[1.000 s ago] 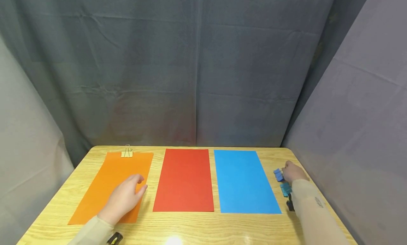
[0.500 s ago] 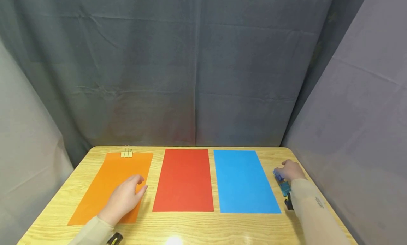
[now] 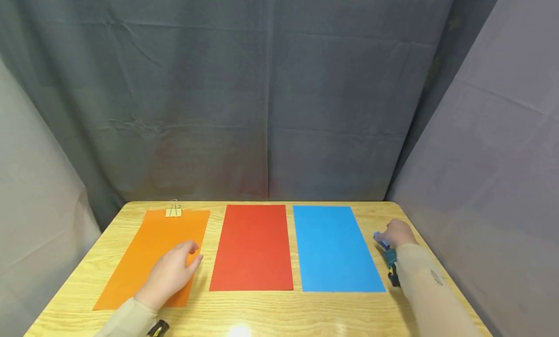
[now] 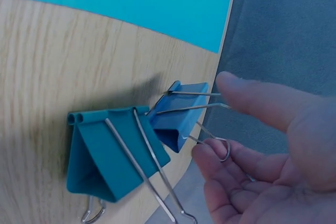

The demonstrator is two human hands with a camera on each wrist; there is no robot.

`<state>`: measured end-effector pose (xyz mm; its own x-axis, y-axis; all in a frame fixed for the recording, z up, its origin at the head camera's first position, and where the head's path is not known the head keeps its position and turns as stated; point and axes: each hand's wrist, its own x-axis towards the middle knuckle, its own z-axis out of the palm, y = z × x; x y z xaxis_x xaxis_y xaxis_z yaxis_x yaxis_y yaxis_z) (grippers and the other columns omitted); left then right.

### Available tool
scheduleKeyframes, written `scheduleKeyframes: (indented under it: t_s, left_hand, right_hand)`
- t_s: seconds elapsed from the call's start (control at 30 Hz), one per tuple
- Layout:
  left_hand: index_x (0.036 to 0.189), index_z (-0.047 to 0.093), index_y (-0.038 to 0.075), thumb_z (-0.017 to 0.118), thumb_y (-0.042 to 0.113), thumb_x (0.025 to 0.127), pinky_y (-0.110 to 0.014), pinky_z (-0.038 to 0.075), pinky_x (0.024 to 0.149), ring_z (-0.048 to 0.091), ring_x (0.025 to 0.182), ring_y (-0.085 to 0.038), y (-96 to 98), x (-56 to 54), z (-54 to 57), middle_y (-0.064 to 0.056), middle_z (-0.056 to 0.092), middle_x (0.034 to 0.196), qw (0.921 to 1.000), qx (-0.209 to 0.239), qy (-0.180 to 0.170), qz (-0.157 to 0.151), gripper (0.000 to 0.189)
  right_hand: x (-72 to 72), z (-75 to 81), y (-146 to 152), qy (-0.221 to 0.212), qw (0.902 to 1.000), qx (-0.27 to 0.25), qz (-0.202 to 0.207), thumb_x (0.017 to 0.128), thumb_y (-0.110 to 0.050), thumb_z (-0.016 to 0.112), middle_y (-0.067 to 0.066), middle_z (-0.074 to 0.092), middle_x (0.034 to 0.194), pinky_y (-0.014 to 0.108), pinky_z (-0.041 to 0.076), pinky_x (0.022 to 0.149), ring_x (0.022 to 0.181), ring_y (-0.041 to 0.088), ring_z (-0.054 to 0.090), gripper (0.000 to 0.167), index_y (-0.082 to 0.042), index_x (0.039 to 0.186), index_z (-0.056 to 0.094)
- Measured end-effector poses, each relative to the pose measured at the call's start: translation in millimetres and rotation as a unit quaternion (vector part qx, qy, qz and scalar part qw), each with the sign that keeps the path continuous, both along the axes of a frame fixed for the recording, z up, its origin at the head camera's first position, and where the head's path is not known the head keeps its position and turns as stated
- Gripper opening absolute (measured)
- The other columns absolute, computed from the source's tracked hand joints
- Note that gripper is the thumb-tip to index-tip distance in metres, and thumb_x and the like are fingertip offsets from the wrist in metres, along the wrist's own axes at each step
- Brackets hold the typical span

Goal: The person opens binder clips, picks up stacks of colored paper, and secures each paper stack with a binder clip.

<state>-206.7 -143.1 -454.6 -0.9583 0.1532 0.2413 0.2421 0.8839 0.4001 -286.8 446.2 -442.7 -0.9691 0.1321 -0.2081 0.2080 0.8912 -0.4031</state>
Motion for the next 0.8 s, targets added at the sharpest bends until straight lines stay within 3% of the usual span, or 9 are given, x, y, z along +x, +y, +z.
scheduleKeyframes:
  t_s: [0.4,0.7,0.8]
  left_hand:
    - [0.111,0.067,0.004,0.074,0.023,0.095,-0.043,0.059,0.076,0.071,0.088,-0.027,-0.1,-0.8,-2.0,-0.013,0.074,0.11,1.0,-0.008,-0.006,-0.002,0.026]
    - [0.11,0.067,0.004,0.074,0.023,0.095,-0.042,0.058,0.074,0.07,0.083,-0.024,-0.8,-1.5,-4.2,-0.012,0.074,0.108,0.9999,-0.013,-0.008,-0.002,0.025]
    - [0.11,0.068,0.004,0.075,0.023,0.095,-0.041,0.058,0.072,0.068,0.079,-0.022,-0.6,-1.5,-4.2,-0.012,0.074,0.107,0.9998,-0.015,-0.01,-0.003,0.025]
  right_hand:
    - [3.4,6.5,-11.1,0.021,0.9993,0.031,-0.005,0.086,-0.019,0.079,0.039,0.063,0.117,0.052,0.056,0.079,0.092,0.042,0.065,0.06,0.022,0.123,0.057]
    - [3.8,5.0,-11.6,0.011,0.9991,0.039,-0.009,0.087,-0.02,0.078,0.04,0.06,0.12,0.053,0.055,0.079,0.096,0.046,0.064,0.063,0.022,0.127,0.053]
    - [3.1,3.0,-10.2,0.014,0.9987,0.048,-0.003,0.088,-0.02,0.075,0.036,0.063,0.103,0.048,0.054,0.073,0.086,0.041,0.063,0.051,0.022,0.113,0.058]
